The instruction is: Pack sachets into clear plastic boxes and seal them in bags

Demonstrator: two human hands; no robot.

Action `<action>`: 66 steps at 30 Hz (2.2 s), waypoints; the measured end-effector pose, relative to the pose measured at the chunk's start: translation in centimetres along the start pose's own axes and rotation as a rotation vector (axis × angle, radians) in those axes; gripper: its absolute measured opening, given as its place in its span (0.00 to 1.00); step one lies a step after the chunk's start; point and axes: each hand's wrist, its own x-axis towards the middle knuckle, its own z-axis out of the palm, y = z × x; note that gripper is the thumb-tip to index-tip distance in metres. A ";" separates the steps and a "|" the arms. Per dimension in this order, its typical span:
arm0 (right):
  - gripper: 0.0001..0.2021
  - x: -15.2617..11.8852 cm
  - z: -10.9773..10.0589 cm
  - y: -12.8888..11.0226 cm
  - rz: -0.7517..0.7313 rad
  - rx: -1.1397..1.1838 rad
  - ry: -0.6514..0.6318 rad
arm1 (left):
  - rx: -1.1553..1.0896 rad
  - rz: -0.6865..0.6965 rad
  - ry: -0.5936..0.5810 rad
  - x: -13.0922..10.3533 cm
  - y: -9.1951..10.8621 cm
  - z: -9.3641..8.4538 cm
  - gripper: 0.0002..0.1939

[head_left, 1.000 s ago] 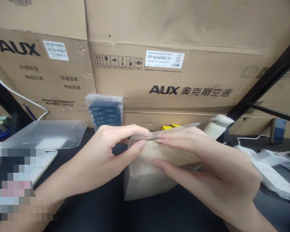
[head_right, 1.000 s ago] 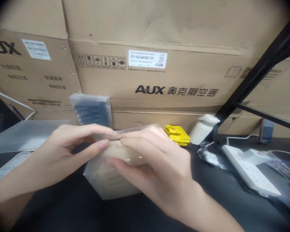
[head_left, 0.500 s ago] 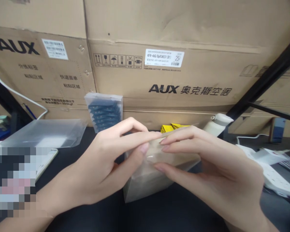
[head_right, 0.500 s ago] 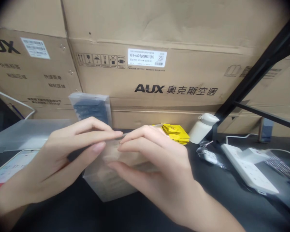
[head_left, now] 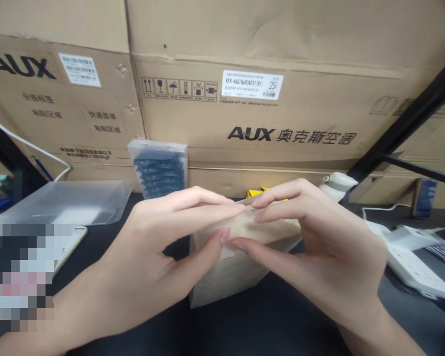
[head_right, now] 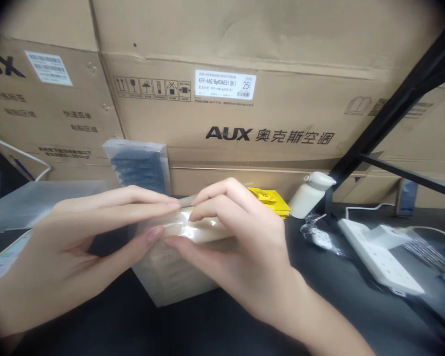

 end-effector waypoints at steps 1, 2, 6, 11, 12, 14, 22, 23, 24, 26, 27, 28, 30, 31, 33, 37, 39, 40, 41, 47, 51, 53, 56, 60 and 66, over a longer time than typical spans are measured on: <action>0.08 0.1 0.0 0.1 -0.002 0.001 0.006 | 0.003 -0.009 0.007 -0.1 0.0 0.0 0.18; 0.09 0.1 0.1 0.1 -0.001 -0.002 0.008 | 0.006 -0.023 0.018 -0.2 0.0 0.0 0.20; 0.09 0.1 0.0 -0.1 0.015 -0.040 -0.039 | 0.012 -0.096 0.071 -0.4 -0.1 0.0 0.26; 0.11 -0.1 -0.2 -0.2 0.053 -0.012 -0.086 | 0.002 -0.077 -0.045 -0.1 0.0 -0.5 0.15; 0.11 -0.2 -0.3 -0.1 0.052 0.010 -0.086 | -0.002 -0.072 -0.068 0.0 0.0 -0.5 0.15; 0.12 -0.1 -0.3 0.1 0.044 0.051 -0.078 | -0.012 -0.065 -0.087 0.1 0.0 -0.5 0.17; 0.09 0.0 -0.7 0.5 0.061 0.171 -0.112 | -0.029 -0.121 -0.168 0.1 0.1 -0.3 0.24; 0.08 0.0 -0.9 0.4 0.075 0.186 -0.130 | -0.034 -0.123 -0.168 0.1 0.1 -0.3 0.24; 0.08 0.1 -1.1 0.4 0.087 0.197 -0.145 | -0.041 -0.124 -0.165 0.1 0.2 -0.3 0.23; 0.06 0.1 -1.5 0.4 0.099 0.211 -0.169 | -0.056 -0.125 -0.158 0.1 0.3 -0.2 0.22; 0.06 0.1 -1.6 0.4 0.100 0.215 -0.179 | -0.062 -0.124 -0.157 0.1 0.3 -0.2 0.22; 0.06 0.1 -1.7 0.4 0.100 0.217 -0.187 | -0.068 -0.121 -0.161 0.1 0.3 -0.2 0.22; 0.06 0.1 -1.8 0.4 0.098 0.218 -0.199 | -0.082 -0.112 -0.173 0.1 0.4 -0.3 0.22; 0.07 0.1 -1.8 0.4 0.096 0.219 -0.202 | -0.092 -0.106 -0.179 0.1 0.4 -0.3 0.22; 0.08 0.1 -1.8 0.5 0.089 0.223 -0.197 | -0.114 -0.097 -0.187 0.2 0.5 -0.4 0.22; 0.09 0.1 -1.9 0.7 0.068 0.229 -0.167 | -0.120 -0.092 -0.198 0.2 0.6 -0.4 0.21; 0.09 0.1 -1.9 0.8 0.055 0.225 -0.154 | -0.111 -0.097 -0.192 0.2 0.6 -0.4 0.21; 0.09 0.1 -1.9 0.8 0.050 0.221 -0.148 | -0.107 -0.098 -0.186 0.1 0.6 -0.3 0.21; 0.09 0.1 -1.9 0.8 0.046 0.214 -0.143 | -0.101 -0.097 -0.182 0.1 0.6 -0.3 0.20; 0.10 0.0 -1.7 0.5 0.023 0.143 -0.203 | -0.062 -0.090 -0.170 0.0 0.4 -0.2 0.24; 0.15 0.0 -1.6 0.3 -0.031 0.122 -0.247 | -0.112 -0.148 -0.130 -0.4 0.0 -0.1 0.28; 0.17 0.0 -1.6 0.3 -0.048 0.120 -0.259 | -0.121 -0.177 -0.106 -0.5 0.0 -0.1 0.28; 0.17 0.0 -1.5 0.3 -0.059 0.093 -0.235 | -0.122 -0.185 -0.127 -0.4 0.3 -0.2 0.27; 0.15 0.0 -1.8 0.4 -0.041 0.129 -0.241 | -0.123 -0.162 -0.168 -0.1 0.7 -0.4 0.23; 0.10 0.1 -2.3 0.5 0.037 0.214 -0.262 | -0.117 -0.108 -0.162 -0.1 0.8 -0.1 0.20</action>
